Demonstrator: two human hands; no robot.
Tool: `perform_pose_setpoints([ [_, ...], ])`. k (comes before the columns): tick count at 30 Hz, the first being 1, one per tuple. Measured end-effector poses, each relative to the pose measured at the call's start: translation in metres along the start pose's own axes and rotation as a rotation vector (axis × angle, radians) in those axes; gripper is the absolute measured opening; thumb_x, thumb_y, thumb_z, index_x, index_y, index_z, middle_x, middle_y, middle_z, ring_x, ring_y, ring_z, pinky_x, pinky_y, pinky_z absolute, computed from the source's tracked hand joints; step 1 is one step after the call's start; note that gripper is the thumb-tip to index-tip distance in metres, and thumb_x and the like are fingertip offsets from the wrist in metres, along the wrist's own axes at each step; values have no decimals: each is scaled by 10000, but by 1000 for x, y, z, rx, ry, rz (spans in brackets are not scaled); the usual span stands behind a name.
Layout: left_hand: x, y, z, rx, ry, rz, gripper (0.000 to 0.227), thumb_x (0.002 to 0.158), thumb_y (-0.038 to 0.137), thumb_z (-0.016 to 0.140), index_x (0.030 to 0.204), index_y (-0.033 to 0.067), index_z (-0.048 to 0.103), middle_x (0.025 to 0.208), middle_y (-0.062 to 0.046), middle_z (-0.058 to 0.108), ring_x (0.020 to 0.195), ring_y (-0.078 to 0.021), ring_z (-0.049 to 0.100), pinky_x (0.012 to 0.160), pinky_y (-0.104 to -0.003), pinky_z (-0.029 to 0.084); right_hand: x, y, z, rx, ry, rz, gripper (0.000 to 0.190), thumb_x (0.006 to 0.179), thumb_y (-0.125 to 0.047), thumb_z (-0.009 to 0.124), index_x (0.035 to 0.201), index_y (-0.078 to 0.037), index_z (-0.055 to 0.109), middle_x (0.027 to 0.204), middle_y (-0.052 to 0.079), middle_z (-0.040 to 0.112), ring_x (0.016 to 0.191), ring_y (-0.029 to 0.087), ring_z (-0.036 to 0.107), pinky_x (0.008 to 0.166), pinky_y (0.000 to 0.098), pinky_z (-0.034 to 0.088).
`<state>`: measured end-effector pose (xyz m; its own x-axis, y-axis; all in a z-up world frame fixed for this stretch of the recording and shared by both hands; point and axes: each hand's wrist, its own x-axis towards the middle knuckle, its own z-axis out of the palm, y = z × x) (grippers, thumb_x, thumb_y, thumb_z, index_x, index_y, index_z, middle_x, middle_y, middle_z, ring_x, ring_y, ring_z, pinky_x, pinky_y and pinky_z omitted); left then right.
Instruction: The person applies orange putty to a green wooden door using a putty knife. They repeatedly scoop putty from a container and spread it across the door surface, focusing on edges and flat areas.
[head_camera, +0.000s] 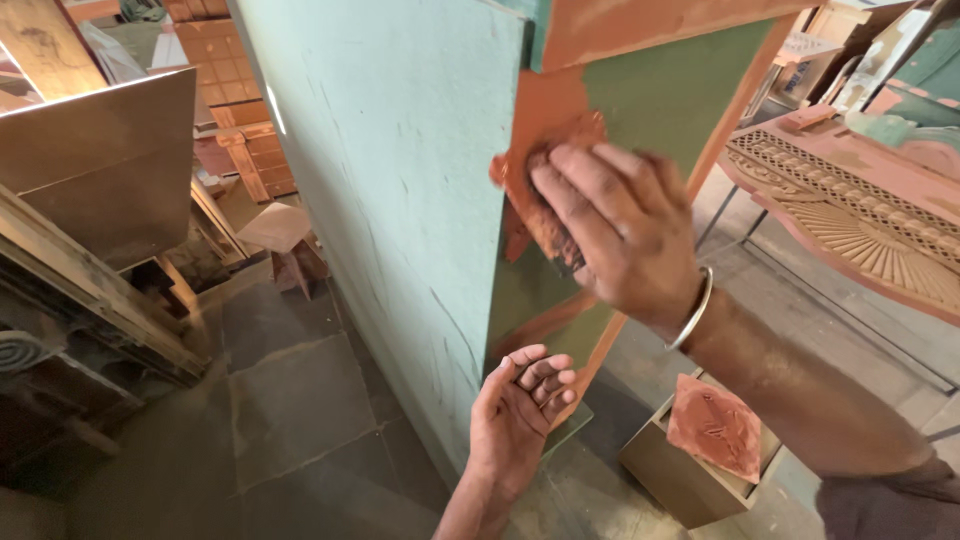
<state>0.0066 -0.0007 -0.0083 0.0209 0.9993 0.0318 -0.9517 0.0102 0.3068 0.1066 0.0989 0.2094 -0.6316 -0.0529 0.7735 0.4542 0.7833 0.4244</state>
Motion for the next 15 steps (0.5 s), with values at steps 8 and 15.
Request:
perform_pose_setpoints([
  [8, 2, -6, 7, 43, -49, 3, 350, 1034, 322, 457, 1189, 36, 588, 1160, -171, 710, 1066, -281, 689, 952, -416, 544, 6, 24, -6, -91, 101, 33, 374, 1000, -101, 728, 1359, -6, 689, 1317, 101, 661, 1188, 284, 607, 953, 414, 448],
  [15, -11, 2, -17, 12, 106, 91, 358, 1025, 337, 484, 1164, 34, 616, 1011, -115, 683, 909, -221, 643, 821, -354, 518, -43, -48, 26, 7, 20, 12, 390, 924, -214, 720, 1265, -28, 704, 1286, 103, 672, 1177, 257, 614, 956, 447, 462],
])
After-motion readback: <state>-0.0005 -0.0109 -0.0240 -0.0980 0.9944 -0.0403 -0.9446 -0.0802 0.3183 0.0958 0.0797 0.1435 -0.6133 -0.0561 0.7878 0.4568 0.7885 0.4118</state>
